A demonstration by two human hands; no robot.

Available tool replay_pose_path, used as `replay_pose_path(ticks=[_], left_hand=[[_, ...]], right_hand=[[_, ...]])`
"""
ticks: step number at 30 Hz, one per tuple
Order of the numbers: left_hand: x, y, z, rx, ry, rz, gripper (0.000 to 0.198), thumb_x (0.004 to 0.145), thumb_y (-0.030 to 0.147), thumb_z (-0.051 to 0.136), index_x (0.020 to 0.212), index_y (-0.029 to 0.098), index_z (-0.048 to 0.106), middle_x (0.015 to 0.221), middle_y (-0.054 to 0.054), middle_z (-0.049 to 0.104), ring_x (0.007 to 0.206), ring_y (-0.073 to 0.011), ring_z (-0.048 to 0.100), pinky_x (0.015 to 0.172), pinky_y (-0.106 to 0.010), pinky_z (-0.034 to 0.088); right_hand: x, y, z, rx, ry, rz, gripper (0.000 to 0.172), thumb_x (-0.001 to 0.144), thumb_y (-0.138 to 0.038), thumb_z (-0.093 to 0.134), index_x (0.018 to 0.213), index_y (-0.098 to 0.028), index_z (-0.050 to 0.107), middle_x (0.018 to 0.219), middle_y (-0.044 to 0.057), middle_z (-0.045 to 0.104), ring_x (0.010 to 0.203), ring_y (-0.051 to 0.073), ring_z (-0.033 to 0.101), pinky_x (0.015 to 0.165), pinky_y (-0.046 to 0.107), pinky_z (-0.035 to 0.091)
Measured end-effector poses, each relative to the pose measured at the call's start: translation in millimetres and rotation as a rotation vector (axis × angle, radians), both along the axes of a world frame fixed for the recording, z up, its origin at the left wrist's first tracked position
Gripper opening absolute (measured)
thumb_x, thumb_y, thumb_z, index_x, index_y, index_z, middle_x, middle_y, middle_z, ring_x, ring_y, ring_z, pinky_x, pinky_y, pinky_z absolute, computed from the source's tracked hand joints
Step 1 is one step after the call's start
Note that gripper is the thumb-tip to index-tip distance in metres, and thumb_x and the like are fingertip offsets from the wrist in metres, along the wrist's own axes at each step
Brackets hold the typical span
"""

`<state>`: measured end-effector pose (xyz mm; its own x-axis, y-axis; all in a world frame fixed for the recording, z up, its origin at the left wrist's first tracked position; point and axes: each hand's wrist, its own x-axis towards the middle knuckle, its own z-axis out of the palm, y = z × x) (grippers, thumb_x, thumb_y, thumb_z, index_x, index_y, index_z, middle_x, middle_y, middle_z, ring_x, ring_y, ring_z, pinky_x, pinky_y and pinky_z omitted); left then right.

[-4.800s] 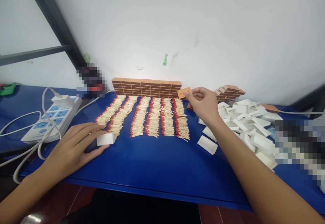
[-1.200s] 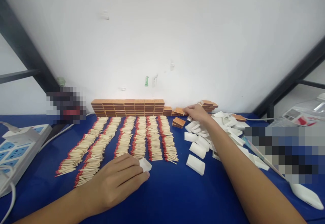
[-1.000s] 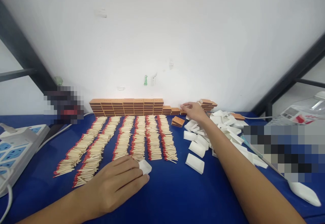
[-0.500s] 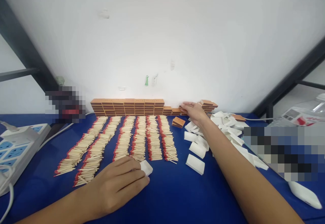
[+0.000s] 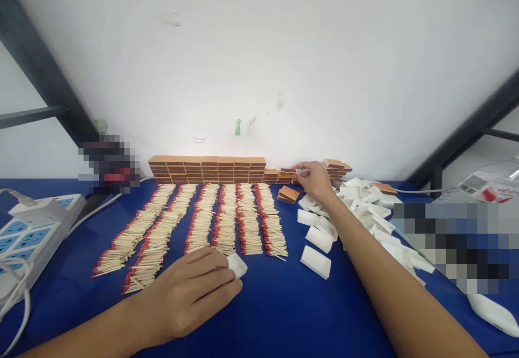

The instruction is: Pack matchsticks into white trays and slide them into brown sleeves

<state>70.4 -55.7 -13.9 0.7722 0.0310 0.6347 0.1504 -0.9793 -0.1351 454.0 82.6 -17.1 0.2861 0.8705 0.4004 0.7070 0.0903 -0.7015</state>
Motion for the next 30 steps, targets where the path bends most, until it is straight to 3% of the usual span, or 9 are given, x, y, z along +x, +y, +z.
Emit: replay_pose_path(ticks=[6,13,18,21,30], left_hand=[[-1,0,2.3,0.001,0.002,0.007,0.015,0.104,0.010,0.054,0.101,0.017,0.067,0.083,-0.005,0.070,0.081,-0.0163,0.065,0.082,-0.032,0.059],[0,-1,-1.2,-0.018,-0.013,-0.007,0.014,0.103,0.011,0.053,0.103,0.016,0.066,0.082,-0.005,0.071,0.081,-0.0165,0.065,0.083,-0.032,0.060],[-2,-4,-5.0,-0.059,0.012,-0.025,0.013,0.100,0.013,0.056,0.105,0.016,0.067,0.084,-0.007,0.071,0.084,-0.0191,0.066,0.083,-0.034,0.060],[-2,-5,-7.1,-0.088,0.040,-0.041,0.012,0.097,0.014,0.057,0.104,0.016,0.067,0.084,-0.007,0.070,0.084,-0.0200,0.066,0.082,-0.035,0.060],[-2,-6,-10.9,-0.121,0.095,-0.060,0.015,0.094,0.015,0.058,0.106,0.016,0.066,0.085,-0.008,0.068,0.084,-0.0214,0.063,0.079,-0.035,0.058]], right_hand=[[-2,-2,-5.0,-0.052,-0.025,0.007,0.044,0.072,-0.013,0.072,0.116,-0.016,0.071,0.103,0.011,0.078,0.088,0.024,0.075,0.079,0.034,0.060],[-6,-2,-4.5,-0.095,-0.010,0.034,0.019,0.083,-0.022,0.074,0.101,-0.016,0.072,0.085,0.009,0.078,0.082,0.024,0.076,0.076,0.034,0.061],[-3,-1,-2.9,-0.080,-0.012,-0.033,0.015,0.084,-0.021,0.074,0.098,-0.015,0.072,0.099,0.012,0.080,0.086,0.023,0.075,0.082,0.036,0.061],[-5,0,-5.0,-0.099,-0.007,-0.033,0.010,0.082,-0.018,0.075,0.091,-0.016,0.071,0.092,0.011,0.080,0.082,0.022,0.076,0.079,0.035,0.062],[-5,1,-7.5,-0.131,-0.041,-0.063,0.016,0.083,-0.024,0.074,0.097,-0.016,0.072,0.091,0.012,0.081,0.087,0.025,0.077,0.080,0.036,0.060]])
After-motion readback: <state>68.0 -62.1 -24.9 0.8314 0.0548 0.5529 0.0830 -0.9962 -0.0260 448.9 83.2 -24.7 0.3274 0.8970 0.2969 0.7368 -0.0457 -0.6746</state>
